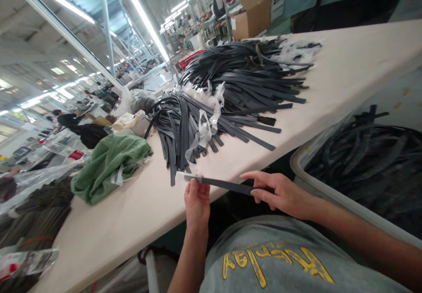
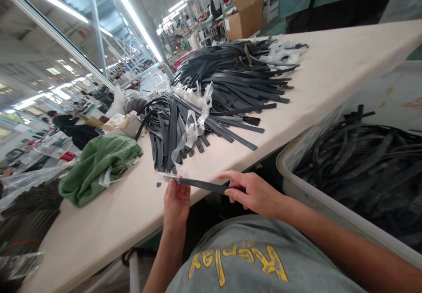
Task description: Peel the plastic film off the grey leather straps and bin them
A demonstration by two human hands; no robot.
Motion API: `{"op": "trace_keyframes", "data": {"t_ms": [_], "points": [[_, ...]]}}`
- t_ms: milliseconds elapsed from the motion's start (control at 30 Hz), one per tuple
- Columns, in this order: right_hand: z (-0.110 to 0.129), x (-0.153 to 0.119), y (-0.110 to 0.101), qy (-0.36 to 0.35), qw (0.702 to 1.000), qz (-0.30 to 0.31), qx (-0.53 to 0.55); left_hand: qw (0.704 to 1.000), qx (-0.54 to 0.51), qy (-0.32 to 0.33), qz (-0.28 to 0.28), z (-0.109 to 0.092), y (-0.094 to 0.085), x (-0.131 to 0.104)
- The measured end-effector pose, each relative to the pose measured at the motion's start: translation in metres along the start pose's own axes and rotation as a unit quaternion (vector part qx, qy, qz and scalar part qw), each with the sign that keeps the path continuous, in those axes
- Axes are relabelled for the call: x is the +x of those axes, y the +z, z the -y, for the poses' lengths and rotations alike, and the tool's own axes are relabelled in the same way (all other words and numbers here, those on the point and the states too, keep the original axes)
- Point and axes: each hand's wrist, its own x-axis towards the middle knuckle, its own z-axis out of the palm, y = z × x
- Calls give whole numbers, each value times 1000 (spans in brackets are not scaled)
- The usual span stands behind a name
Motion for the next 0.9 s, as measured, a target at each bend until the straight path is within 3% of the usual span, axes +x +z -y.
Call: {"op": "trace_keyframes", "data": {"t_ms": [67, 200, 267, 367, 433, 633, 733, 833, 900], "points": [[3, 4, 4, 6, 1000, 0, -7, 1000, 6, -15, 21, 2, 0, -10], [11, 18, 19, -29, 999, -1, -22, 990, 37, -46, 131, 13, 8, -39], [13, 18, 18, -38, 999, 23, 4, 992, 22, -31, 119, 7, 5, -40], [10, 11, 9, -11, 997, 60, 36, 999, -23, 10, 28, -13, -12, -30], [8, 7, 7, 9, 998, 62, 25, 999, -25, 24, -4, -18, -23, -28], [17, 32, 38, -37, 996, 77, -22, 991, 74, -18, 108, 8, -28, -52], [17, 39, 48, -32, 995, 91, -29, 992, 87, 78, 40, -10, -39, -41], [7, 36, 49, 18, 987, 153, -40, 971, 93, 215, -56, -43, -67, -28], [-4, 36, 50, 50, 982, 171, -60, 959, 116, 245, -86, -52, -83, -30]]}}
